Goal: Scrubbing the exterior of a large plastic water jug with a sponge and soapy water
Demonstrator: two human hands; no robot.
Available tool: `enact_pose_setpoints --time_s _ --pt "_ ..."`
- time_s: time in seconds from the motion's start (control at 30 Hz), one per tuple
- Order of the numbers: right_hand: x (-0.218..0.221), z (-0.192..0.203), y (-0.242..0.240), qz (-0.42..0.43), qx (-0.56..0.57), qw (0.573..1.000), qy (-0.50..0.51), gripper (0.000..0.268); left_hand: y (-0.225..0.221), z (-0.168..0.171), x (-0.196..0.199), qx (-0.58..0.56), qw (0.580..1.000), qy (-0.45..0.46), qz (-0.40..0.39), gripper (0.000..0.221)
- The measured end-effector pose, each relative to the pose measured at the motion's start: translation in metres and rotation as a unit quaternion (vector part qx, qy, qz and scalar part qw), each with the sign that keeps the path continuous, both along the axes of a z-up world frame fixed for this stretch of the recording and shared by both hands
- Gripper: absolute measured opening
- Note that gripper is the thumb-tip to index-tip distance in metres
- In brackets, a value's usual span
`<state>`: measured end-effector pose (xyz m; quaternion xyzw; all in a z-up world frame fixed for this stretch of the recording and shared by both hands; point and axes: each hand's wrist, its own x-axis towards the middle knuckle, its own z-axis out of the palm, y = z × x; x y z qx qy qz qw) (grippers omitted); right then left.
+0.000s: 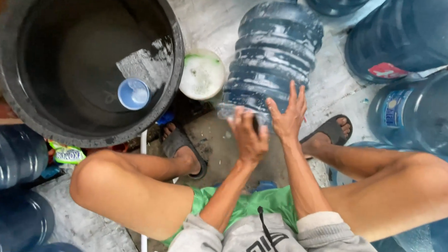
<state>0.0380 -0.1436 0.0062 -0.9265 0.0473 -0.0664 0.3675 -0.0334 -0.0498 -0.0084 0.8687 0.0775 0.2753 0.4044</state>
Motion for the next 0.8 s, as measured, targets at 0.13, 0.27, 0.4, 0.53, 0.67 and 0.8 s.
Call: enact_pose_setpoints --time_s 0.13,0.27,0.4,0.53,0.67,0.8 --pt "-0.008 0.012 -0.017 -0.013 0.057 0.996 0.061 0.083 0.032 -0.051 0.002 0.020 0.999 -0.021 0.040 0.052" --pt "-0.001 0.019 -0.012 -0.012 0.089 0.994 0.065 0.086 0.050 -0.056 0.012 -0.235 0.955 0.077 0.165 0.057" --pt "-0.007 0.011 -0.032 0.002 0.108 0.993 0.051 0.083 0.020 -0.009 0.007 -0.134 0.989 -0.058 0.014 0.054" --pt "-0.008 0.009 -0.047 -0.006 0.175 0.976 0.131 0.088 0.066 -0.059 0.033 -0.381 0.914 0.091 0.100 0.063" --pt "-0.028 -0.057 -0.056 -0.155 0.323 0.896 0.262 0.108 0.098 -0.136 0.046 -0.667 0.732 0.110 0.087 0.043" --pt "-0.034 -0.117 -0.071 -0.208 0.443 0.832 0.262 0.111 0.099 -0.117 0.050 -0.547 0.827 0.129 0.012 0.061"
